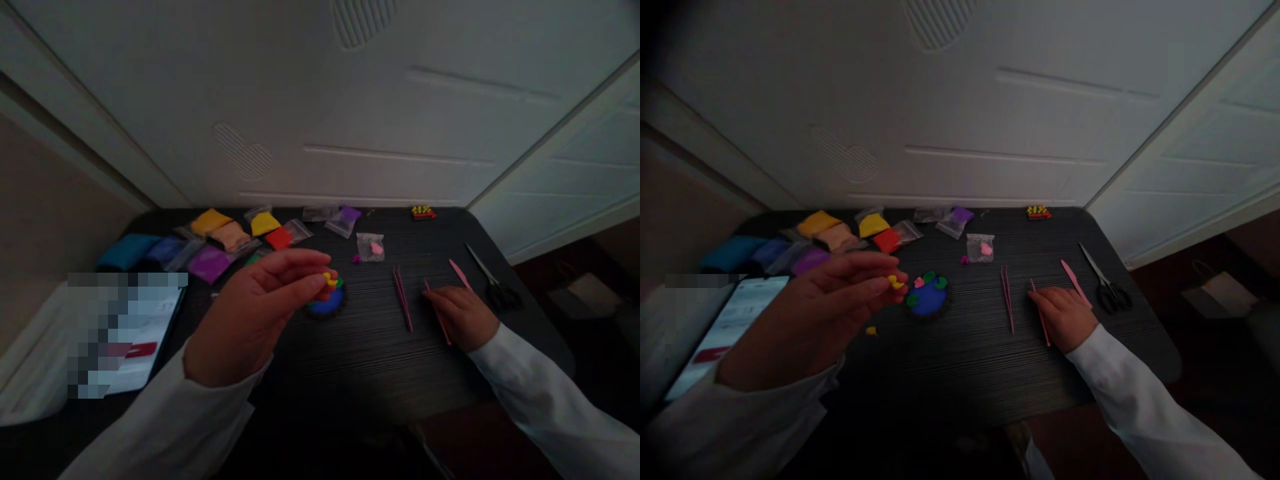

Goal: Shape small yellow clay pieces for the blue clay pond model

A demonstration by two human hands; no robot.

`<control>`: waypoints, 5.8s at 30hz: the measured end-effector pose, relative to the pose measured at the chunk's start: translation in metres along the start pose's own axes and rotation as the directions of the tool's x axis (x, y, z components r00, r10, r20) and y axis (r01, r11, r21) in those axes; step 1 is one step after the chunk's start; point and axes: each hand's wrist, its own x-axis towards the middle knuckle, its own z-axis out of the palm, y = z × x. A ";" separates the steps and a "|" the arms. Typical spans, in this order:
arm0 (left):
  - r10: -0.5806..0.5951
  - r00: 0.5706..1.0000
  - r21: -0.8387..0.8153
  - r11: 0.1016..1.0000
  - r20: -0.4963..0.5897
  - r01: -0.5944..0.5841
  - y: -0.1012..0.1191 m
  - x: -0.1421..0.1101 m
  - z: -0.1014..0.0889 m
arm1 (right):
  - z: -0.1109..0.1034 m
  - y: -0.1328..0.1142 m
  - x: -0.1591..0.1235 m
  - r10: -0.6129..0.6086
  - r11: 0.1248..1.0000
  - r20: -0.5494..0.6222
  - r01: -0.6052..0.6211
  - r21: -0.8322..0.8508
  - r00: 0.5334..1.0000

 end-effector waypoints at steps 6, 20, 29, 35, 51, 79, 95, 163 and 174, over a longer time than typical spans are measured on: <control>0.008 0.993 0.440 0.897 -0.114 0.044 -0.054 -0.031 -0.035 | 0.010 0.010 0.001 -0.046 0.999 0.023 0.046 -0.009 0.999; 0.263 0.962 0.892 0.416 0.069 -0.178 -0.106 -0.043 -0.044 | -0.022 -0.060 -0.006 0.045 0.992 -0.113 -0.030 0.126 0.993; 0.244 0.960 0.926 0.311 0.137 -0.212 -0.099 -0.048 -0.056 | -0.024 -0.075 -0.007 0.103 0.967 -0.100 -0.076 0.244 0.990; 0.383 0.884 0.932 0.129 0.269 -0.339 -0.102 -0.046 -0.060 | -0.025 -0.095 0.000 0.122 0.931 -0.097 -0.080 0.357 0.988; 0.362 0.891 0.956 -0.006 0.275 -0.293 -0.108 -0.038 -0.059 | 0.002 -0.120 0.014 0.281 0.814 -0.245 -0.095 0.574 0.928; 0.301 0.915 0.960 -0.008 0.269 -0.279 -0.105 -0.048 -0.064 | 0.005 -0.118 0.015 0.306 0.751 -0.281 -0.049 0.658 0.910; 0.240 0.917 0.944 0.005 0.318 -0.329 -0.101 -0.053 -0.066 | 0.006 -0.118 0.014 0.305 0.748 -0.243 -0.074 0.660 0.921; 0.244 0.892 0.925 -0.111 0.381 -0.364 -0.100 -0.037 -0.049 | 0.006 -0.116 0.015 0.298 0.721 -0.250 -0.046 0.691 0.921; 0.281 0.876 0.920 -0.105 0.393 -0.378 -0.103 -0.035 -0.050 | 0.006 -0.117 0.015 0.305 0.703 -0.243 -0.045 0.710 0.921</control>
